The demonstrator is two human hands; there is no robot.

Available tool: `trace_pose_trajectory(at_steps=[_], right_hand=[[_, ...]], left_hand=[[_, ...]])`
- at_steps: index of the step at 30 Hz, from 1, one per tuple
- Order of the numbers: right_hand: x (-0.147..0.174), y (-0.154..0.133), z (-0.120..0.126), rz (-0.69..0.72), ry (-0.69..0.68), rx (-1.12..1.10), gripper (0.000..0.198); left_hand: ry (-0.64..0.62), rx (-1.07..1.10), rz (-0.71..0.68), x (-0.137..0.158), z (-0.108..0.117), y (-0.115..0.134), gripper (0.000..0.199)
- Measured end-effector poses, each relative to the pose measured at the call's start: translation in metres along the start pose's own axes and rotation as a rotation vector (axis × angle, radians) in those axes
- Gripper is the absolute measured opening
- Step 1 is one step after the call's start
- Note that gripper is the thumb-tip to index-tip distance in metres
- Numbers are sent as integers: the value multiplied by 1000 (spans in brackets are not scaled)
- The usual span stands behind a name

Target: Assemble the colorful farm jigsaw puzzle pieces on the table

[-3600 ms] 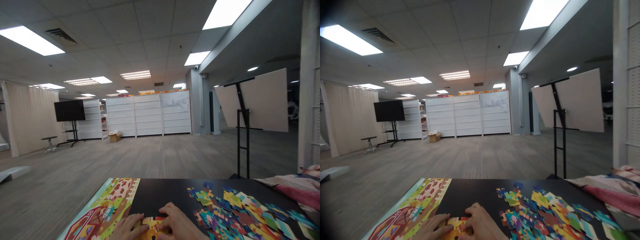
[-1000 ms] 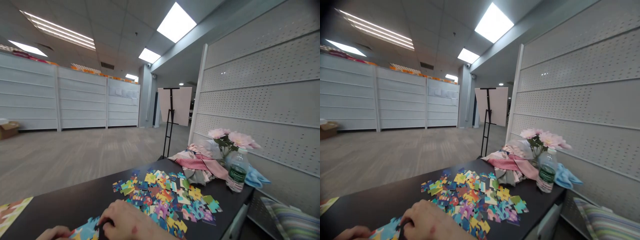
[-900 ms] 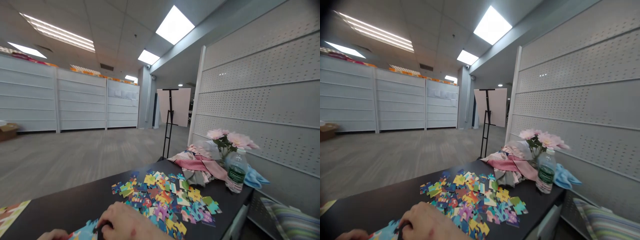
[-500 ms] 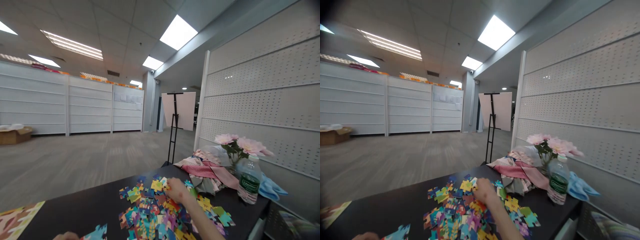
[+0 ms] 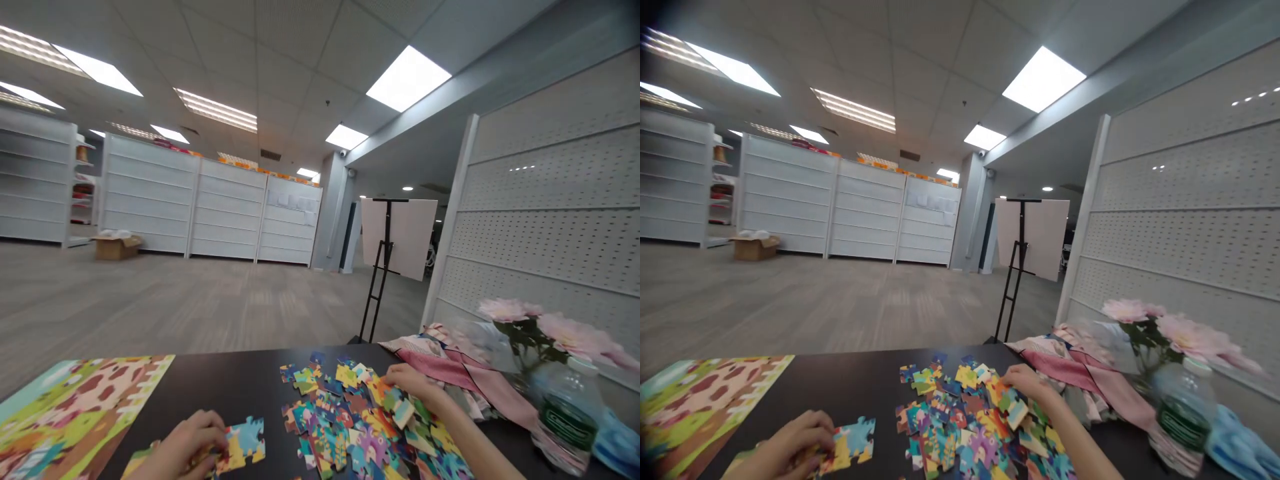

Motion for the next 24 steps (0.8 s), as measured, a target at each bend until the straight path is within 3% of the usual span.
trace_pose_trajectory(at_steps=[6, 10, 14, 19, 21, 24], right_hand=[[10, -26, 30, 126, 89, -169, 33], [35, -61, 24, 229, 61, -283, 44], [80, -107, -16, 320, -62, -334, 48], [151, -172, -81, 548, -240, -247, 25], [168, -179, -109, 591, -288, -162, 17], [175, -166, -145, 605, -272, -65, 18]], left_hand=[[-80, -125, 55, 1, 9, 35, 24], [-84, -98, 27, 7, 10, 51, 24], [-56, -18, -59, 10, 6, 83, 33], [-178, 12, -216, -3, -17, 122, 55], [-227, -28, -266, -5, -23, 128, 48], [-234, -75, -235, -6, -19, 125, 40]])
Point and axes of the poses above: each hand's wrist, its own x-axis away from the middle knuckle, its own z-axis out of the back of the hand, y = z × x, the point moved 8 cm from there along -x, towards the middle knuckle, and after that the axes turned 1 degree about z, right-handed, at the moved point
